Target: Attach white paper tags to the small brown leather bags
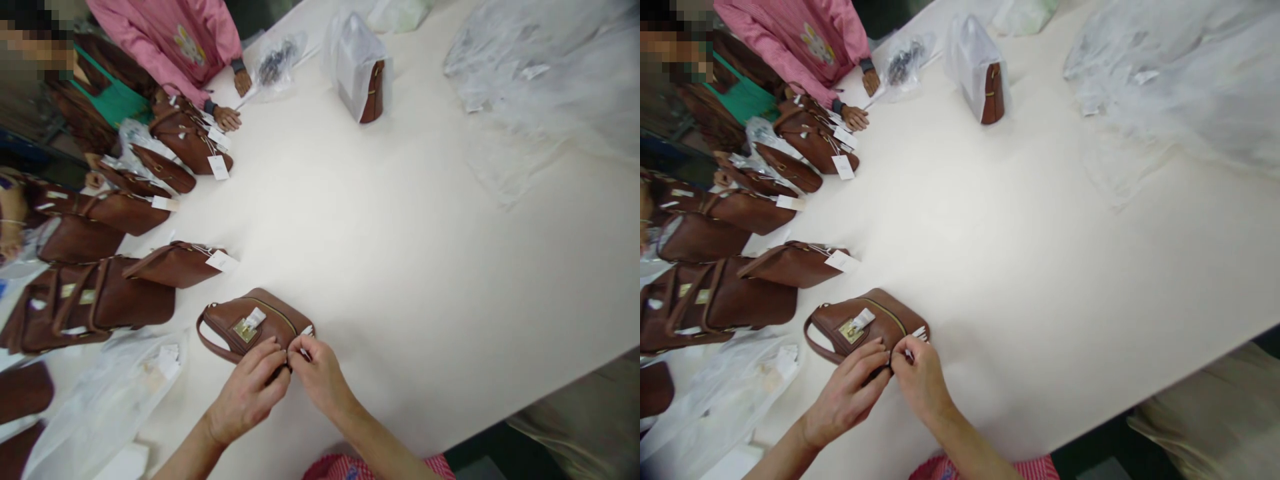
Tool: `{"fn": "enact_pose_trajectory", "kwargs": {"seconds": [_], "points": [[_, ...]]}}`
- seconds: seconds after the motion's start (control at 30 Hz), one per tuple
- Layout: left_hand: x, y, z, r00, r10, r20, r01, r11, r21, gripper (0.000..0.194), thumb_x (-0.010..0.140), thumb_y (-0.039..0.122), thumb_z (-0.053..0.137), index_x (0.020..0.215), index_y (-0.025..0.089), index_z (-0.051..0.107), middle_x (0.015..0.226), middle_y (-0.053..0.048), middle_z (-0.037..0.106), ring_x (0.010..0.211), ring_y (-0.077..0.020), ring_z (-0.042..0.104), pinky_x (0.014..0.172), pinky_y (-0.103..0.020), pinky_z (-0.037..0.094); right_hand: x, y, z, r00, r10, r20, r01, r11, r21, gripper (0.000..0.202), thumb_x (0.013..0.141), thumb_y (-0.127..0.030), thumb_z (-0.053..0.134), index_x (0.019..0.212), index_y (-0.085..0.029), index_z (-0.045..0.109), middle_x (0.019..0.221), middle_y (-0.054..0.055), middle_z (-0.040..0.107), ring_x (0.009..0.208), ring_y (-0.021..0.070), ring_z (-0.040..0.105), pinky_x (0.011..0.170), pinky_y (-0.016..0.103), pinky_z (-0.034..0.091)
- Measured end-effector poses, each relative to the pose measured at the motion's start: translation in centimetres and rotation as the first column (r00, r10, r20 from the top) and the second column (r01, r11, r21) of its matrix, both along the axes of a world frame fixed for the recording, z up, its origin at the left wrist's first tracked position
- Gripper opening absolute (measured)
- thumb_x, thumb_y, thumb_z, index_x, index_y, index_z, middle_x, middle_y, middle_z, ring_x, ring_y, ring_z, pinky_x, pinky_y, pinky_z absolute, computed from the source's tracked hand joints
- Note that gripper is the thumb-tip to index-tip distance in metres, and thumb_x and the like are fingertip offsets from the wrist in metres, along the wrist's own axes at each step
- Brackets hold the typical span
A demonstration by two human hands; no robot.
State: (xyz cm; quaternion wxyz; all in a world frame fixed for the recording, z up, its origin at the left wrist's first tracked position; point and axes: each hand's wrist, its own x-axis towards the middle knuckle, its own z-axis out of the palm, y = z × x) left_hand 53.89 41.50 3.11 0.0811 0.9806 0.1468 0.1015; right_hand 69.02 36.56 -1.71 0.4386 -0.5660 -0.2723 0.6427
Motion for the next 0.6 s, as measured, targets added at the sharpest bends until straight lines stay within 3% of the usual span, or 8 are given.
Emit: {"fn": "enact_pose_trajectory", "kwargs": {"seconds": [0.1, 0.23, 0.33, 0.4, 0.47, 0.53, 0.6], "points": [[0.6, -0.4, 1.4, 0.994, 0.049, -0.102, -0.056, 0.996, -0.065, 0.021, 0.084, 0.006, 0.045, 0.093, 0.014, 0.062, 0.098, -0.010, 0.062, 0.105, -0.0216, 0.053, 0.102, -0.045, 0.045, 1.1, -0.1, 0.3, 0.993, -0.100, -0.064, 0.101, 0.995, 0.011, 0.012, 0.073, -0.026, 0.054, 0.063, -0.020, 0.054, 0.061, -0.005, 0.049, 0.061, 0.0122, 0.044, 0.061, 0.026, 0.035], [2.9, -1.7, 3.9, 0.918, 0.322, -0.232, -0.356, 0.927, -0.118, 0.028, 0.082, 0.016, 0.050, 0.108, 0.017, 0.058, 0.123, -0.013, 0.057, 0.112, -0.0299, 0.050, 0.098, -0.056, 0.043, 2.7, -0.2, 0.9, 0.956, -0.136, -0.260, 0.129, 0.991, -0.045, 0.018, 0.076, -0.036, 0.059, 0.070, -0.020, 0.056, 0.054, -0.008, 0.037, 0.049, 0.0085, 0.027, 0.048, 0.024, 0.022], [5.2, -2.6, 4.5, 0.796, 0.574, -0.190, -0.605, 0.760, -0.238, 0.032, 0.086, 0.009, 0.038, 0.112, 0.015, 0.055, 0.120, -0.015, 0.060, 0.105, -0.0247, 0.056, 0.089, -0.043, 0.049, 2.7, -0.5, 0.8, 0.950, -0.147, -0.274, 0.152, 0.988, -0.001, 0.021, 0.077, -0.040, 0.060, 0.072, -0.020, 0.057, 0.052, -0.009, 0.035, 0.048, 0.0081, 0.026, 0.047, 0.024, 0.020], [6.6, -2.8, 4.2, 0.712, 0.654, -0.256, -0.692, 0.590, -0.416, 0.028, 0.086, 0.008, 0.034, 0.102, 0.016, 0.057, 0.098, -0.010, 0.067, 0.087, -0.0189, 0.062, 0.076, -0.032, 0.050, 2.3, -0.9, 0.6, 0.952, -0.158, -0.262, 0.171, 0.985, 0.031, 0.022, 0.078, -0.041, 0.061, 0.074, -0.020, 0.058, 0.053, -0.009, 0.038, 0.050, 0.0081, 0.028, 0.048, 0.023, 0.023], [7.5, -2.8, 3.7, 0.636, 0.689, -0.348, -0.745, 0.432, -0.508, 0.023, 0.088, 0.011, 0.034, 0.086, 0.017, 0.056, 0.076, -0.005, 0.065, 0.068, -0.0153, 0.060, 0.062, -0.025, 0.045, 1.9, -1.1, 0.4, 0.952, -0.148, -0.267, 0.167, 0.985, 0.051, 0.023, 0.079, -0.042, 0.062, 0.075, -0.019, 0.058, 0.055, -0.008, 0.042, 0.051, 0.0081, 0.031, 0.048, 0.023, 0.024], [7.9, -2.6, 3.3, 0.568, 0.727, -0.386, -0.793, 0.357, -0.494, 0.024, 0.088, 0.013, 0.034, 0.075, 0.018, 0.053, 0.065, -0.002, 0.060, 0.059, -0.0138, 0.056, 0.055, -0.023, 0.038, 1.8, -1.1, 0.5, 0.942, -0.130, -0.309, 0.150, 0.988, 0.040, 0.025, 0.078, -0.043, 0.065, 0.074, -0.019, 0.058, 0.056, -0.007, 0.043, 0.050, 0.0076, 0.031, 0.047, 0.022, 0.024], [7.8, -2.6, 3.1, 0.536, 0.759, -0.370, -0.811, 0.341, -0.476, 0.025, 0.088, 0.013, 0.035, 0.069, 0.018, 0.051, 0.063, -0.001, 0.058, 0.058, -0.0131, 0.053, 0.055, -0.023, 0.035, 1.9, -0.9, 0.9, 0.902, -0.141, -0.409, 0.156, 0.988, 0.005, 0.026, 0.075, -0.044, 0.067, 0.074, -0.019, 0.061, 0.057, -0.006, 0.045, 0.051, 0.0075, 0.033, 0.046, 0.021, 0.025]]}}
